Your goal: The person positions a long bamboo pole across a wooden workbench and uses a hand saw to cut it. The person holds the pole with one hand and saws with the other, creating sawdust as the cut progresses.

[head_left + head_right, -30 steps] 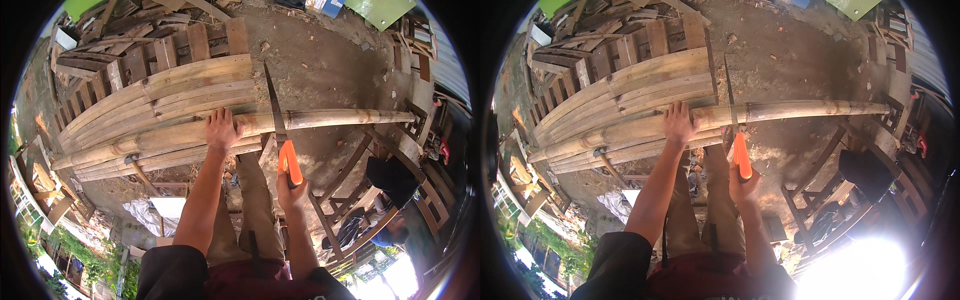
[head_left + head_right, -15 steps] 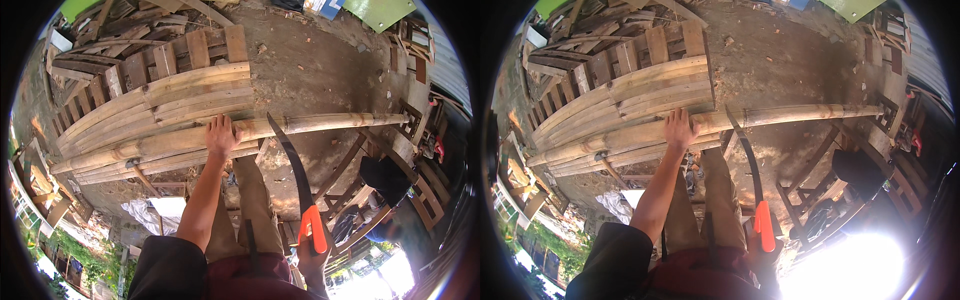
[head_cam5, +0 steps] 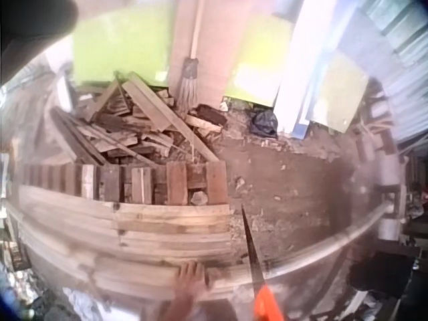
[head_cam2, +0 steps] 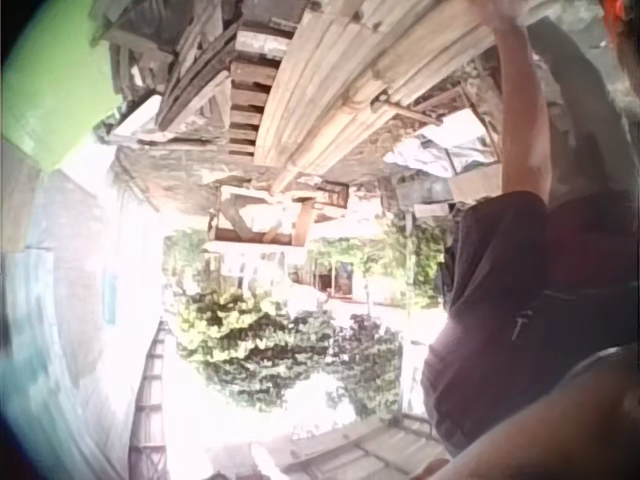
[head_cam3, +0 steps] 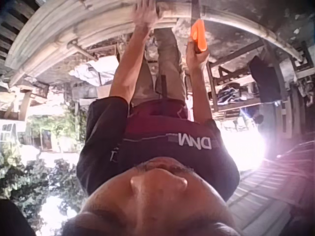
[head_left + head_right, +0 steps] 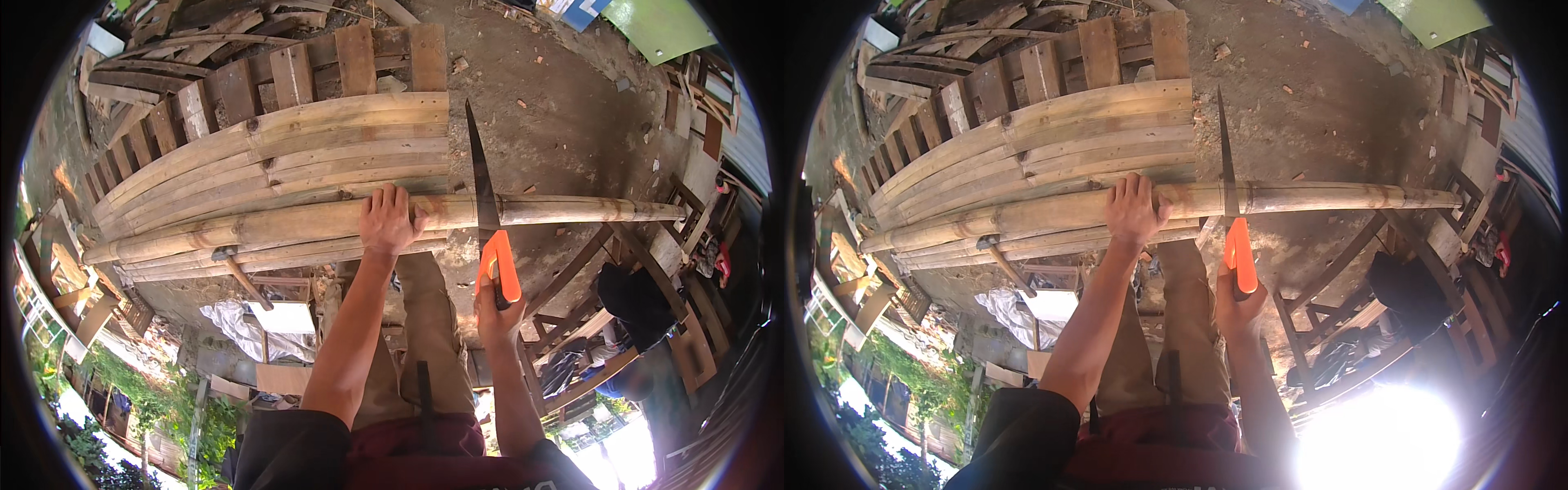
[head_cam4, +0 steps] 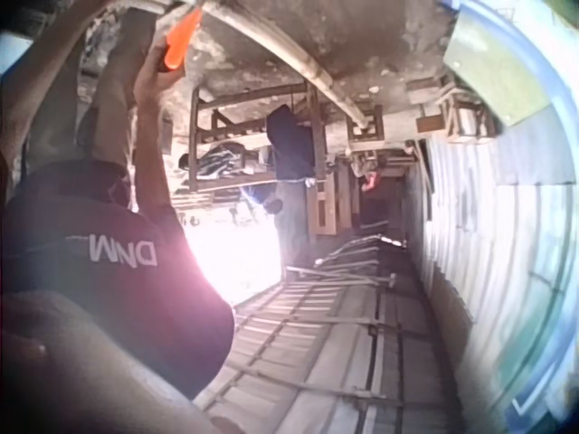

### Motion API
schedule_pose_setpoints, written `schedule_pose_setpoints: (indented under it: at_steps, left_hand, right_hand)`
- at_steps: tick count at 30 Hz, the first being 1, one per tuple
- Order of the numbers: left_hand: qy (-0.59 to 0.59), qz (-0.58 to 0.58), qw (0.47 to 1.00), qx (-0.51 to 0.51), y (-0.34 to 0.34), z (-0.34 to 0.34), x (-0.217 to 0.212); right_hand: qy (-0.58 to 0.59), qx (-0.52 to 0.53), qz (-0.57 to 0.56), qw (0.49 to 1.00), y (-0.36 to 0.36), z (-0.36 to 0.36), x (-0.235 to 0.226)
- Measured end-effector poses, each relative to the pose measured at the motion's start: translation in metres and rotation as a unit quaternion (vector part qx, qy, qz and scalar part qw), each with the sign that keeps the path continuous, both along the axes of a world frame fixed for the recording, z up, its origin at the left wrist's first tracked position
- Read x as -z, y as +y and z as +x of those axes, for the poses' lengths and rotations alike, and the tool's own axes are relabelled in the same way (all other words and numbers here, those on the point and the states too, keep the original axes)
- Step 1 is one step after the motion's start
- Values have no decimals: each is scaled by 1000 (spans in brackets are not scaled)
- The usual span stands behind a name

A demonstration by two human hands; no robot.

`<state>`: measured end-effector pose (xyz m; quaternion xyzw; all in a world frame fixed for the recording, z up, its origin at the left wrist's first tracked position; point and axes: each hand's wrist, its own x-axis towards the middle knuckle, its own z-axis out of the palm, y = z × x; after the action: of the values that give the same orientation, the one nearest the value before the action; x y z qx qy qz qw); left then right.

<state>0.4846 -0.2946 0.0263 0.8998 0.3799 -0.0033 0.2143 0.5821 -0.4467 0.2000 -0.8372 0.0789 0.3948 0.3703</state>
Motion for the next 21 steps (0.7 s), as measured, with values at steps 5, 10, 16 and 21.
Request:
schedule_pose_setpoints:
  at_steps: [5,10,16,21]
  left_hand:
    - [-7,10,1000,8,0,-1,1]
    - [-5,-1,1000,13,0,-1,1]
    - [-56,33,998,9,2,2,-3]
    - [-80,32,996,8,3,7,-5]
  right_hand:
    - [-30,29,57,998,-19,-1,-5]
    - [-79,50,127,988,-37,-15,-13]
    - [-134,41,118,983,-62,-46,-24]
    - [-197,-2,77,977,-95,-68,-20]
